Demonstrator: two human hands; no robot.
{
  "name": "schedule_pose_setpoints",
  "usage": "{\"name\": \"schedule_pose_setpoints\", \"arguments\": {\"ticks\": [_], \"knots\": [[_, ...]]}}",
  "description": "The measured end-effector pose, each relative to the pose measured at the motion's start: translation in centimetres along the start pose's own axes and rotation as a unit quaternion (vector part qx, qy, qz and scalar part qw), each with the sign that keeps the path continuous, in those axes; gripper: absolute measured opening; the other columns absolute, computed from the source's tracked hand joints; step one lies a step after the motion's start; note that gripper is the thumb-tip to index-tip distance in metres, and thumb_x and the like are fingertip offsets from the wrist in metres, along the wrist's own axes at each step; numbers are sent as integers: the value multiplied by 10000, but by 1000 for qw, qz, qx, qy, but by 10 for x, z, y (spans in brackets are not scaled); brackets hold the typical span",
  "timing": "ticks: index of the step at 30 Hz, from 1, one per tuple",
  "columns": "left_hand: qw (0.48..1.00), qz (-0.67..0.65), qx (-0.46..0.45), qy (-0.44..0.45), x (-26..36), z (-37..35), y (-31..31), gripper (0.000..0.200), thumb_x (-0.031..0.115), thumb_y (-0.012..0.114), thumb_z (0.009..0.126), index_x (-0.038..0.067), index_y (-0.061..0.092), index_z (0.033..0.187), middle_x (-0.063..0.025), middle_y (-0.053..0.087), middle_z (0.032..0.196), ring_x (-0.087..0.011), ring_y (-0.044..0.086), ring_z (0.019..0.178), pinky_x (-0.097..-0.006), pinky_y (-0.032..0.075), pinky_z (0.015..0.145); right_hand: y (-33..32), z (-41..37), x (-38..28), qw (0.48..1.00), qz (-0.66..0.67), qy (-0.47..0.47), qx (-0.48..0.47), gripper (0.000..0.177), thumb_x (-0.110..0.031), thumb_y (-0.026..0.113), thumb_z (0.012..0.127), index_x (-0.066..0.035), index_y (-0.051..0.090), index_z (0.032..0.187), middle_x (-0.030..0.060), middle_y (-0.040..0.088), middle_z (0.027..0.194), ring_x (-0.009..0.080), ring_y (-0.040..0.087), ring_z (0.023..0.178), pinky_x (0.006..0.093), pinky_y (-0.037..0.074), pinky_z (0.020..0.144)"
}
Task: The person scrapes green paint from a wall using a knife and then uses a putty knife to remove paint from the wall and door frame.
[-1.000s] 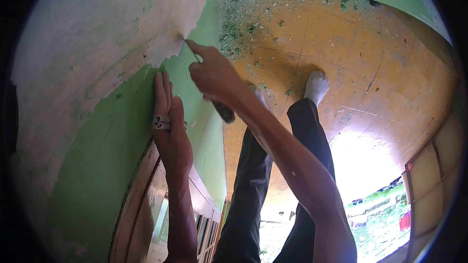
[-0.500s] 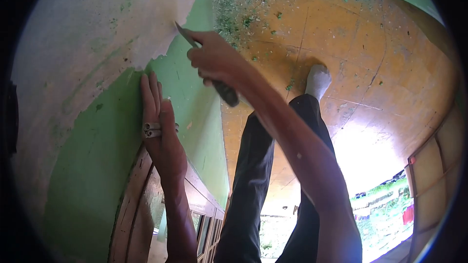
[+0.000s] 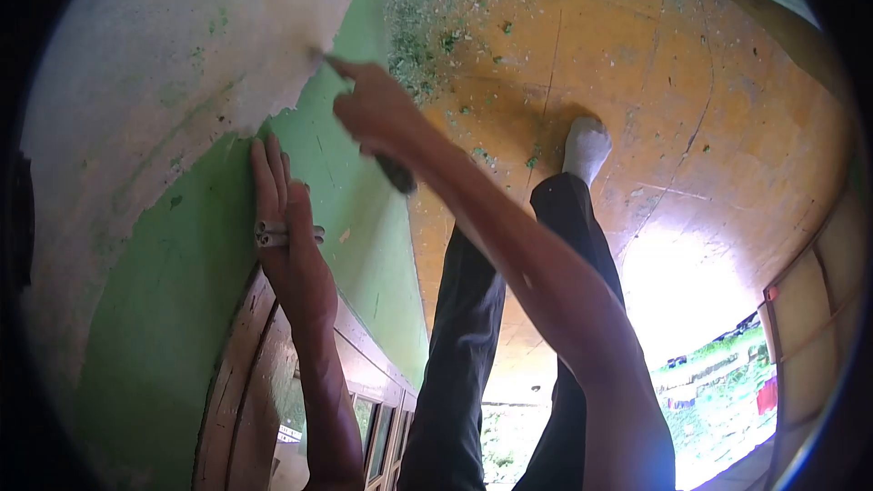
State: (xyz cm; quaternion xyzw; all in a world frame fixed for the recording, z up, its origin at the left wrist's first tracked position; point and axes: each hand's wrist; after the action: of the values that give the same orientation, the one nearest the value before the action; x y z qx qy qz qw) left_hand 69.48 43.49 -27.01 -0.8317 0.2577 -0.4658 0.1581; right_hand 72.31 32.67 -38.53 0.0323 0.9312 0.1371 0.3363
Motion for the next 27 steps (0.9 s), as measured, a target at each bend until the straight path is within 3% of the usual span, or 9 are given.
{"name": "schedule_pose_setpoints", "arguments": {"ticks": [2, 7, 9, 11, 14, 18, 22, 24, 27], "knots": [[1000, 0, 0, -11, 4, -1, -3, 583, 195, 388, 1051, -11, 163, 1547, -183, 264, 1591, -281, 246, 1477, -399, 206, 1193, -8, 14, -5, 998, 37, 37, -27, 626, -80, 465, 834, -83, 454, 1460, 257, 662, 931, 257, 630, 540, 394, 551, 552], [1000, 10, -10, -6, 5, 0, -2, 585, 217, 385, 1054, 0, 165, 1550, -186, 271, 1589, -282, 252, 1475, -409, 223, 1184, -4, 7, -4, 1000, 17, 25, -10, 613, -85, 455, 845, -63, 449, 1457, 262, 657, 952, 259, 638, 555, 396, 544, 549], [999, -37, -10, -27, 12, 3, -2, 588, 135, 408, 1040, -76, 148, 1523, -263, 214, 1583, -313, 201, 1486, -409, 178, 1199, -10, 28, -4, 998, 5, 64, -13, 607, -88, 455, 848, -52, 450, 1454, 276, 621, 1101, 266, 667, 641, 395, 550, 579], [999, -45, -10, -23, 10, 3, -2, 589, 138, 409, 1040, -73, 148, 1524, -260, 216, 1583, -311, 201, 1485, -409, 177, 1199, 2, 18, 1, 999, 18, 35, 19, 626, -81, 479, 832, -48, 445, 1456, 260, 642, 1035, 264, 660, 625, 389, 546, 562], [999, -42, -11, -17, 7, 4, -1, 592, 142, 412, 1040, -69, 149, 1527, -256, 218, 1584, -308, 201, 1485, -410, 174, 1200, -6, 32, 10, 999, 28, 15, 24, 668, -73, 485, 809, -52, 422, 1474, 165, 637, 726, 233, 585, 482, 369, 515, 485], [999, -41, -17, -24, 9, 5, -4, 599, 148, 416, 1041, -64, 143, 1529, -258, 213, 1585, -307, 200, 1485, -415, 169, 1201, -2, 15, 8, 998, 60, 17, -11, 655, -60, 459, 812, -83, 448, 1467, 115, 602, 660, 197, 562, 470, 355, 493, 457], [999, -38, -5, -15, 4, 4, -2, 604, 148, 419, 1039, -63, 137, 1531, -257, 209, 1587, -310, 201, 1485, -413, 172, 1198, -18, 16, 6, 997, 60, 23, -49, 609, -89, 467, 863, -97, 442, 1472, 134, 607, 699, 195, 570, 481, 361, 507, 473], [1000, -3, 5, -11, 4, 5, 2, 603, 259, 396, 1048, -6, 180, 1545, -179, 282, 1587, -296, 267, 1469, -435, 263, 1167, -5, 15, 5, 999, 37, 13, -23, 614, -87, 464, 859, -97, 440, 1473, 152, 617, 726, 205, 574, 482, 365, 512, 481], [998, -51, -10, -26, 11, 7, 1, 601, 156, 409, 1043, -65, 135, 1529, -255, 204, 1589, -317, 194, 1486, -412, 175, 1197, 0, 18, 14, 1000, -15, -14, 11, 625, -82, 455, 848, -98, 438, 1473, 189, 637, 796, 226, 582, 487, 376, 522, 501]]}}
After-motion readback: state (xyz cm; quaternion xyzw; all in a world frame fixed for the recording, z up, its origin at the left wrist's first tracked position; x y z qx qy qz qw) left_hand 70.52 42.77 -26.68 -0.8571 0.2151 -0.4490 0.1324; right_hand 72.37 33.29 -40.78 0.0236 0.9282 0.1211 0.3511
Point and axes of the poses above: each hand's wrist, its own z-axis towards the middle knuckle, its own y-axis out of the palm, x = y × z
